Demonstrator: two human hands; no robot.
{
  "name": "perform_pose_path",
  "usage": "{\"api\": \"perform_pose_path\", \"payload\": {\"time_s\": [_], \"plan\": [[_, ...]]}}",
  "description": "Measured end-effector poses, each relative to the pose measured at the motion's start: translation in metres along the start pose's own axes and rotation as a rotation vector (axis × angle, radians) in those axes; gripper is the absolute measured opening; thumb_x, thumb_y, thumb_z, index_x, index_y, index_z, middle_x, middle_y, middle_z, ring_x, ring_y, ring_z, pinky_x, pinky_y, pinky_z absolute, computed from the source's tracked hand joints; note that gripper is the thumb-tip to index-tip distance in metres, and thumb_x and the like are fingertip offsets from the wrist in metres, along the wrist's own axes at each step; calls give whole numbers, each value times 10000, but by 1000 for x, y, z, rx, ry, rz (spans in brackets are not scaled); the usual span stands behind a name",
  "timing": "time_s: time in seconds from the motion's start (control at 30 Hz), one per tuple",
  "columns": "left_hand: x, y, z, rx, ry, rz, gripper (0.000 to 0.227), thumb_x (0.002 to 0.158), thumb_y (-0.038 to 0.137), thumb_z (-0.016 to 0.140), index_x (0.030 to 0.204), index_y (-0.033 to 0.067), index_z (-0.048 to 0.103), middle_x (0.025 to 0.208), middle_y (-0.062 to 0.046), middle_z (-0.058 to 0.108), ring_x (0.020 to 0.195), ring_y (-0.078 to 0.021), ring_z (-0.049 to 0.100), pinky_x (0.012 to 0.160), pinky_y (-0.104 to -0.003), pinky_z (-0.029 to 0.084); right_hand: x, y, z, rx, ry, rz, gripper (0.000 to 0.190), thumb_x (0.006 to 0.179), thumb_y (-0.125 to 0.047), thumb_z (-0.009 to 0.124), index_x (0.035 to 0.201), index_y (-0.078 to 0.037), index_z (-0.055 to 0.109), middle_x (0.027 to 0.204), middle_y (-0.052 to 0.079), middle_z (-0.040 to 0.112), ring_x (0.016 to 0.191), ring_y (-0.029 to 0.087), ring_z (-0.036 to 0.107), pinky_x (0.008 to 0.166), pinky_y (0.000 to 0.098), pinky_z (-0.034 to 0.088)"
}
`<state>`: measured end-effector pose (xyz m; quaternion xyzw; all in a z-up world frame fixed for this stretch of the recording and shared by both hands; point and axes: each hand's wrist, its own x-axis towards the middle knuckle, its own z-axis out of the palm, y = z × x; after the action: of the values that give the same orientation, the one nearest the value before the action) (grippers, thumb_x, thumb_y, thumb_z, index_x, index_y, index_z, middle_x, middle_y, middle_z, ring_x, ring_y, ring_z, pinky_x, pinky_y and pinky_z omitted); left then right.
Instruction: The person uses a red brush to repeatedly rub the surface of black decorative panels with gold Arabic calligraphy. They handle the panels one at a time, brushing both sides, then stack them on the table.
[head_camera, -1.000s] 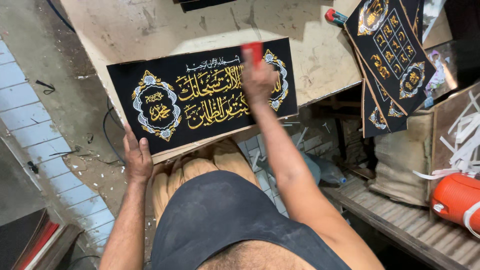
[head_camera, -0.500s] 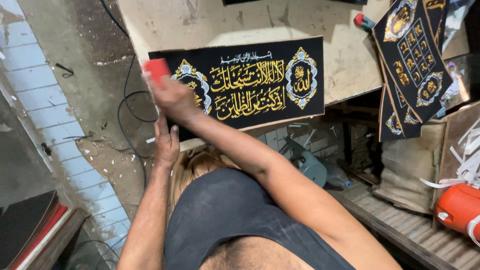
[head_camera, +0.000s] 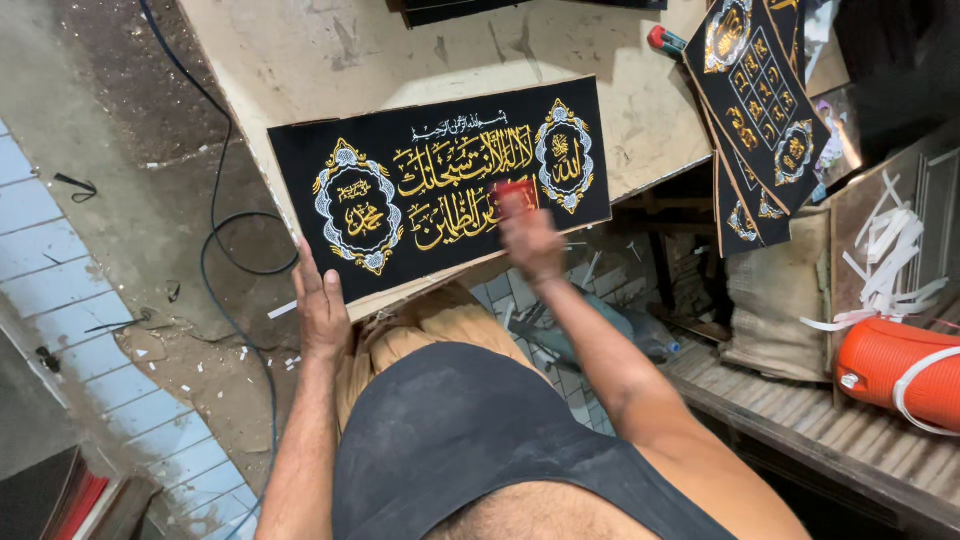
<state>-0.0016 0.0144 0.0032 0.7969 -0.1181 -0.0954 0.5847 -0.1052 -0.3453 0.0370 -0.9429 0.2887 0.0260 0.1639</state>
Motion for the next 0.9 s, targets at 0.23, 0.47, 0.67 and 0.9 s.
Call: {"api": "perform_pose_path", "payload": {"time_s": [0.23, 0.47, 0.67, 0.9], "plan": [[3, 0, 1, 27, 5, 30, 597, 1136, 231, 377, 1652, 3, 182, 1634, -326, 320, 1517, -452, 334, 1242, -468, 293, 25, 181, -124, -364, 668, 460, 430, 1004, -363, 621, 1353, -115, 666, 1052, 216, 665, 874, 380, 666, 741, 510, 536], [2, -11, 4, 44, -33, 25, 613, 1133, 256, 374, 1639, -31, 181, 1655, -307, 295, 1534, -442, 316, 1260, -461, 266, -1, -106, 33, 61, 367, -725, 617, 964, -92, 658, 1540, -156, 445, 920, 69, 630, 688, 195, 645, 551, 354, 543], [-1, 1, -2, 81, -6, 37, 617, 1140, 315, 374, 1640, 1, 194, 1693, -299, 278, 1581, -420, 287, 1283, -433, 247, -13, -158, 22, 203, -16, -1064, 644, 912, -173, 732, 1502, -300, 507, 842, 27, 569, 655, 191, 625, 533, 355, 533], [-16, 6, -12, 13, 13, -163, 665, 1090, 384, 413, 1625, 26, 248, 1560, -265, 448, 1427, -397, 475, 1142, -418, 390, 72, 86, -69, -398, 332, 95, 494, 1025, -372, 591, 1506, -296, 512, 1104, 174, 625, 753, 304, 694, 579, 435, 580]]}}
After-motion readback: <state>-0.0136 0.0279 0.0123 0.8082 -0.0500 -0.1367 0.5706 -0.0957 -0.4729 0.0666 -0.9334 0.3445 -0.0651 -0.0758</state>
